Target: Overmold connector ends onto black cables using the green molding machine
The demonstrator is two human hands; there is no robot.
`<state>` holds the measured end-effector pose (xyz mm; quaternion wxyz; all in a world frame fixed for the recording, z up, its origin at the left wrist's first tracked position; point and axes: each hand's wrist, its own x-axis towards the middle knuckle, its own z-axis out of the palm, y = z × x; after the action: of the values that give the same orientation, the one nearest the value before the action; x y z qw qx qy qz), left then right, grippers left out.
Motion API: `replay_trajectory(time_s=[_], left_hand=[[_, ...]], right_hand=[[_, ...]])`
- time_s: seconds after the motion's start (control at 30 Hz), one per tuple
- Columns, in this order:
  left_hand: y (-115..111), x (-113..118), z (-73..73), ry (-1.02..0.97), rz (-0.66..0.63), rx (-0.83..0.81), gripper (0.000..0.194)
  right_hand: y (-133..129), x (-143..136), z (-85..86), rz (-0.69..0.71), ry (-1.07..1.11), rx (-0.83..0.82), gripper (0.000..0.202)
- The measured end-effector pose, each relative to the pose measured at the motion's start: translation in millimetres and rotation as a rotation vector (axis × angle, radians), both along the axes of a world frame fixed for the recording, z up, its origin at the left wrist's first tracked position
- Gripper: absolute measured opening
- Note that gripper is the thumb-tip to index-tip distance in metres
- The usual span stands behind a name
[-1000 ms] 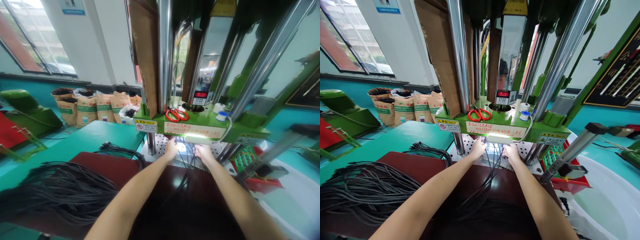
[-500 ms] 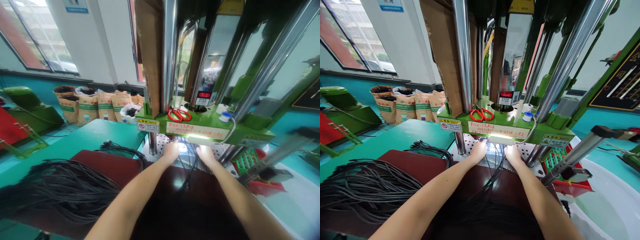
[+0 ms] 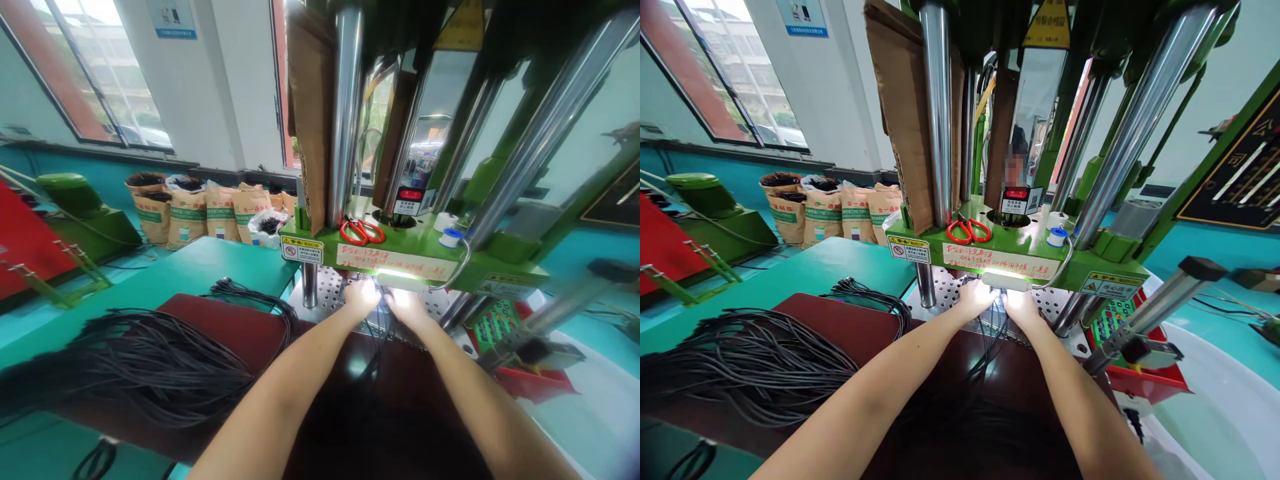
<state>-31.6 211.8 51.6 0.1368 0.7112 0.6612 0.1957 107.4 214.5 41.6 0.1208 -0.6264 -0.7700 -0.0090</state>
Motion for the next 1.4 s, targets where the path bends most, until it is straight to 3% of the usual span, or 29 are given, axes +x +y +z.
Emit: replay_trajectory(time_s=[0.2,0.47,0.67,0.8,0.97,1.4], left_hand=[[-1.4,-11.5,-8.3,0.014,0.025,-0.003,0.031],[-1.7,-9.0,-16.2,0.07,-0.105,0.034,0.029],[5.6,-6.7,-6.1,0.083,-0.09,0.039,0.032],[-4.6,0.1,-0.5,0.087,-0.073,0.112,0.031],[-19.4,11.7,-12.4,0.145,-0.189,0.231,0.028],[-9.3,20.2,-28.4,0.136,-0.09,0.273,0.025]], right_hand=[[-4.2,-4.5,-1.0,-0.009,-0.044,-0.005,0.026],[-2.6,-9.5,-0.4,-0.035,-0.101,0.007,0.027],[4.0,-9.9,-2.7,-0.003,-0.127,0.049,0.027],[0.9,-4.6,0.7,0.067,-0.141,0.059,0.027],[-5.5,-9.8,4.7,0.167,-0.16,0.055,0.026],[4.0,-18.5,2.2,0.21,-0.151,0.051,0.028]])
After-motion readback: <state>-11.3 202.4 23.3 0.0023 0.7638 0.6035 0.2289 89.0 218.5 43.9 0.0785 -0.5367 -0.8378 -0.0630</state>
